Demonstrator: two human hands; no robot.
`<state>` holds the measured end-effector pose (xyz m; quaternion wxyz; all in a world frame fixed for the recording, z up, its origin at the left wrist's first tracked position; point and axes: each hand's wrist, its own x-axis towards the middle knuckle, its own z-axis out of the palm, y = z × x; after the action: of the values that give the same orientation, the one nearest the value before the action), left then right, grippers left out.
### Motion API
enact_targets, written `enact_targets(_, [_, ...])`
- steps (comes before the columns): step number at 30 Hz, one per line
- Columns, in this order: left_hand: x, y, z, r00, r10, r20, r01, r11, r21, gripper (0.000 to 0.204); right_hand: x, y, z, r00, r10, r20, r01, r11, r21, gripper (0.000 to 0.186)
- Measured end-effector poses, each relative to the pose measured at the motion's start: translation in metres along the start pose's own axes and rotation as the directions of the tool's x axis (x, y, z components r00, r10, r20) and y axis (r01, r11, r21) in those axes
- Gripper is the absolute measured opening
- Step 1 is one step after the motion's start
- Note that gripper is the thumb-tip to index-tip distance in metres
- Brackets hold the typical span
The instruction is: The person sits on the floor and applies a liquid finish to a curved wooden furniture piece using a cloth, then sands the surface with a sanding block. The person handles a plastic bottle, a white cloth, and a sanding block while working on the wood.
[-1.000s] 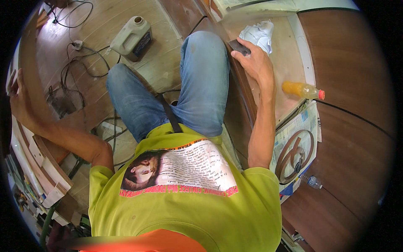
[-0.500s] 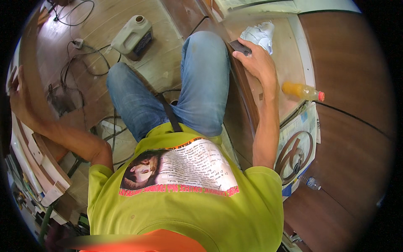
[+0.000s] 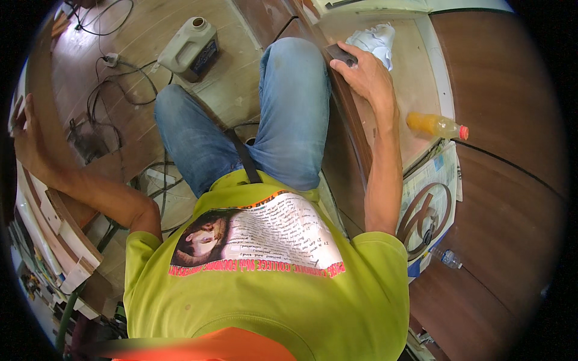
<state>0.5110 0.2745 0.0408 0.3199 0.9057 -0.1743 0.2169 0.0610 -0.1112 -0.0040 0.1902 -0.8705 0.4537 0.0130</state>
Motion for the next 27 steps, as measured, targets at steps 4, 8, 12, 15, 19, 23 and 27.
enact_targets(4, [-0.007, 0.011, 0.0, 0.998, -0.039, -0.044, 0.04, 0.999, 0.028, 0.052, -0.003, 0.018, 0.006, 0.997, -0.069, -0.035, 0.069, 0.998, 0.004, 0.057])
enact_targets(8, [-0.007, 0.011, -0.002, 1.0, 0.0, -0.03, -0.002, 0.999, -0.047, 0.05, 0.002, 0.007, 0.002, 0.998, -0.057, -0.025, 0.057, 0.998, -0.018, 0.057])
enact_targets(12, [-0.012, 0.02, 0.0, 0.998, 0.012, -0.064, -0.013, 1.0, -0.011, 0.049, -0.008, 0.012, 0.004, 1.0, -0.026, -0.014, 0.026, 1.0, -0.005, 0.056])
enact_targets(15, [-0.003, 0.007, 0.001, 0.996, 0.065, -0.053, -0.061, 0.996, 0.066, 0.048, -0.002, 0.008, 0.004, 0.997, -0.066, -0.043, 0.066, 0.998, -0.018, 0.055])
enact_targets(19, [-0.006, 0.012, 0.001, 0.999, -0.036, 0.01, 0.036, 0.997, -0.064, 0.047, -0.003, 0.002, 0.001, 1.0, 0.011, -0.003, -0.011, 1.0, 0.007, 0.055])
enact_targets(23, [0.002, 0.003, 0.0, 0.998, 0.056, -0.018, -0.054, 0.997, 0.057, 0.045, -0.001, 0.01, 0.006, 0.998, -0.051, -0.042, 0.05, 0.999, -0.005, 0.055])
enact_targets(27, [-0.012, 0.018, -0.003, 0.993, -0.112, 0.041, 0.116, 0.983, -0.142, 0.044, 0.001, 0.002, 0.007, 0.998, -0.036, -0.05, 0.037, 0.999, 0.017, 0.055])
